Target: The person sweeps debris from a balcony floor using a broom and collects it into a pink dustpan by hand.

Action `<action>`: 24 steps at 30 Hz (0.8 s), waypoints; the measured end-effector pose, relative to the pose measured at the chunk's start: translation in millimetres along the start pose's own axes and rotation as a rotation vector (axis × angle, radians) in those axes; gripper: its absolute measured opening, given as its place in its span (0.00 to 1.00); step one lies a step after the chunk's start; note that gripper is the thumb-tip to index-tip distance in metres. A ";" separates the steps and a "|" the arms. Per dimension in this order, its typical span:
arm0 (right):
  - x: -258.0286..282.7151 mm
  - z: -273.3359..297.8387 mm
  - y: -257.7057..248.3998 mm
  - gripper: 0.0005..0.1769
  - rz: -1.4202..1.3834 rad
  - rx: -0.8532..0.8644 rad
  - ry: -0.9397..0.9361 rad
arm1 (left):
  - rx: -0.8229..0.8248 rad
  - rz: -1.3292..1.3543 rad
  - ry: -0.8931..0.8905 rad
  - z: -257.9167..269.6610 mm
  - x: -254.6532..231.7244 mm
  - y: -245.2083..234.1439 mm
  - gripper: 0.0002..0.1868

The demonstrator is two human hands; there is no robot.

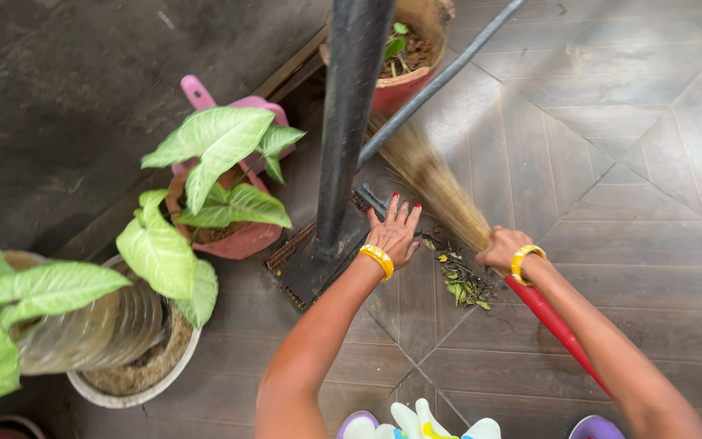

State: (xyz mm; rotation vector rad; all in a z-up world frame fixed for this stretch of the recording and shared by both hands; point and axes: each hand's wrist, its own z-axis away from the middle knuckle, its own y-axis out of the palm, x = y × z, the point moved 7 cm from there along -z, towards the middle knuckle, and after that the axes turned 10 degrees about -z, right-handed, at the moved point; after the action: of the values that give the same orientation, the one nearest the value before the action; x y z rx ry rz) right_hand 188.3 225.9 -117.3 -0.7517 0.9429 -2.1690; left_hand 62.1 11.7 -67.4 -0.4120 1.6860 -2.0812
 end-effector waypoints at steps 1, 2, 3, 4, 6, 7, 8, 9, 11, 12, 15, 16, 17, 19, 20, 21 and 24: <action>6.0 -1.2 -0.3 0.36 0.037 0.015 -0.036 | 0.032 0.015 -0.023 -3.9 1.9 6.6 0.44; 14.7 -1.6 3.1 0.35 0.069 0.034 -0.074 | 0.033 0.004 -0.026 -5.3 2.9 12.2 0.42; 22.4 -0.4 5.9 0.34 0.101 0.052 -0.113 | 0.034 -0.007 -0.029 -6.8 3.1 18.1 0.41; 24.7 5.0 8.0 0.34 0.103 0.062 -0.112 | 0.036 -0.020 -0.029 -5.8 6.2 24.4 0.40; 21.5 26.9 7.0 0.35 0.109 0.080 -0.103 | 0.060 -0.075 -0.005 -2.5 14.5 37.5 0.40; 21.2 42.9 5.6 0.35 0.120 0.080 -0.126 | 0.070 -0.102 0.010 -0.6 17.4 43.7 0.41; 20.7 59.8 2.7 0.35 0.132 0.078 -0.145 | 0.038 -0.113 0.037 2.5 20.7 46.8 0.38; 20.2 74.0 -3.0 0.34 0.140 0.071 -0.138 | 0.006 -0.124 0.065 8.0 27.5 49.5 0.36; 18.8 96.3 -22.4 0.30 0.168 0.052 -0.127 | -0.087 -0.125 0.090 16.2 38.5 50.0 0.31; 21.7 102.9 -30.4 0.31 0.206 0.030 -0.144 | -0.141 -0.117 0.092 23.2 43.6 49.7 0.29; 32.5 101.0 -41.0 0.32 0.316 -0.015 -0.209 | -0.132 -0.079 0.010 34.7 59.2 55.4 0.13; 36.9 92.8 -40.2 0.31 0.353 -0.024 -0.244 | -0.105 -0.067 -0.032 33.4 66.8 56.0 0.10; 39.6 83.0 -38.3 0.30 0.389 -0.034 -0.279 | -0.180 -0.034 -0.031 33.5 72.4 49.0 0.09; 46.2 57.2 -31.8 0.25 0.455 -0.052 -0.363 | -0.329 0.034 -0.025 33.9 77.5 33.0 0.13; 48.9 47.9 -27.9 0.22 0.488 -0.063 -0.409 | -0.337 0.049 -0.033 33.9 78.1 27.2 0.13; 44.4 43.3 -26.2 0.22 0.489 -0.061 -0.391 | -0.345 0.065 -0.042 35.2 78.2 19.1 0.13; 45.4 42.4 -31.3 0.25 0.460 -0.035 -0.324 | -0.446 0.121 -0.088 48.4 83.6 -22.2 0.14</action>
State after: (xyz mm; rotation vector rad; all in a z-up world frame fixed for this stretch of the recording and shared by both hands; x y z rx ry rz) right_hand 179.5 191.5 -57.5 -0.7839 0.8816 -1.5819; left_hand 10.2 -67.6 -38.4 -0.5127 2.0624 -1.5702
